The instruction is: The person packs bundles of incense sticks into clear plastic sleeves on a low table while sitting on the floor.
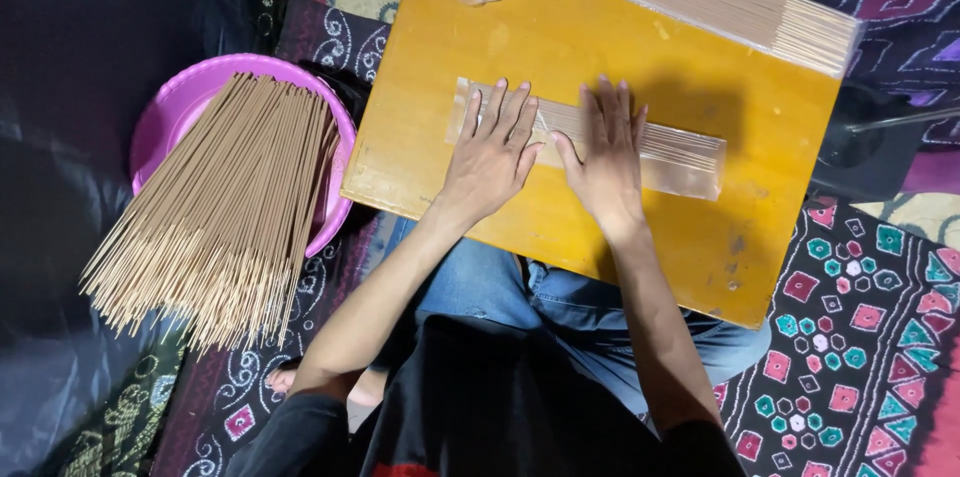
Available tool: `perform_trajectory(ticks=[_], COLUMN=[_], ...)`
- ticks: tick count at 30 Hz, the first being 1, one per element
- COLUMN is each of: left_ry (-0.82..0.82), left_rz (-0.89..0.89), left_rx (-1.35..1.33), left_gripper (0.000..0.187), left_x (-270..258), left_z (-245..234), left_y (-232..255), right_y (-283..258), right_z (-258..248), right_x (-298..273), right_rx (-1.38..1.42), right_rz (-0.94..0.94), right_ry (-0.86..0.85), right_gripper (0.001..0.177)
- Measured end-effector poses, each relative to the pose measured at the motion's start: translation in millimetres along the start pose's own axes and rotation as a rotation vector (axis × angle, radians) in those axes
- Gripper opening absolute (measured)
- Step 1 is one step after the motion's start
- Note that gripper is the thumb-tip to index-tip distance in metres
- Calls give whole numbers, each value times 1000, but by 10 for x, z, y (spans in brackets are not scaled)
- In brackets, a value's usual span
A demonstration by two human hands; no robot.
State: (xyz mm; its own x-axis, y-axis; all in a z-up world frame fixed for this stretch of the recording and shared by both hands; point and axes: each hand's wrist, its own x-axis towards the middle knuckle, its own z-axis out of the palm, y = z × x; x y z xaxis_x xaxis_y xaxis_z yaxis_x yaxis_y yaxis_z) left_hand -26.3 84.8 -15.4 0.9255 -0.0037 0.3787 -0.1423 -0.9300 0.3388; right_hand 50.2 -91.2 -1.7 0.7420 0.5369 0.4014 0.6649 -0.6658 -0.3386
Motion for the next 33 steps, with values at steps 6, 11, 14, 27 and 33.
perform_trajectory(ticks=[6, 11, 14, 27, 33], left_ry=[-68, -80, -84, -78, -92], left_rz=[-26, -35, -39, -35, -35], left_rx=[-7, -3, -6, -7, -1], left_gripper=[56, 56, 56, 56, 56], left_x=[5, 4, 6, 15, 31], left_z=[19, 8, 5, 8, -63], left_y=[-9, -3, -4, -3, 43], right_y=[224, 247, 256, 605, 531], right_z=[6, 13, -71, -419, -405], right_x=[-89, -110, -106, -268, -274], right_rx=[9, 63, 107, 162, 286], right_rz=[25, 28, 40, 214, 199], right_ry=[-11, 0, 10, -31, -8], right_gripper=[69, 67, 68, 98, 76])
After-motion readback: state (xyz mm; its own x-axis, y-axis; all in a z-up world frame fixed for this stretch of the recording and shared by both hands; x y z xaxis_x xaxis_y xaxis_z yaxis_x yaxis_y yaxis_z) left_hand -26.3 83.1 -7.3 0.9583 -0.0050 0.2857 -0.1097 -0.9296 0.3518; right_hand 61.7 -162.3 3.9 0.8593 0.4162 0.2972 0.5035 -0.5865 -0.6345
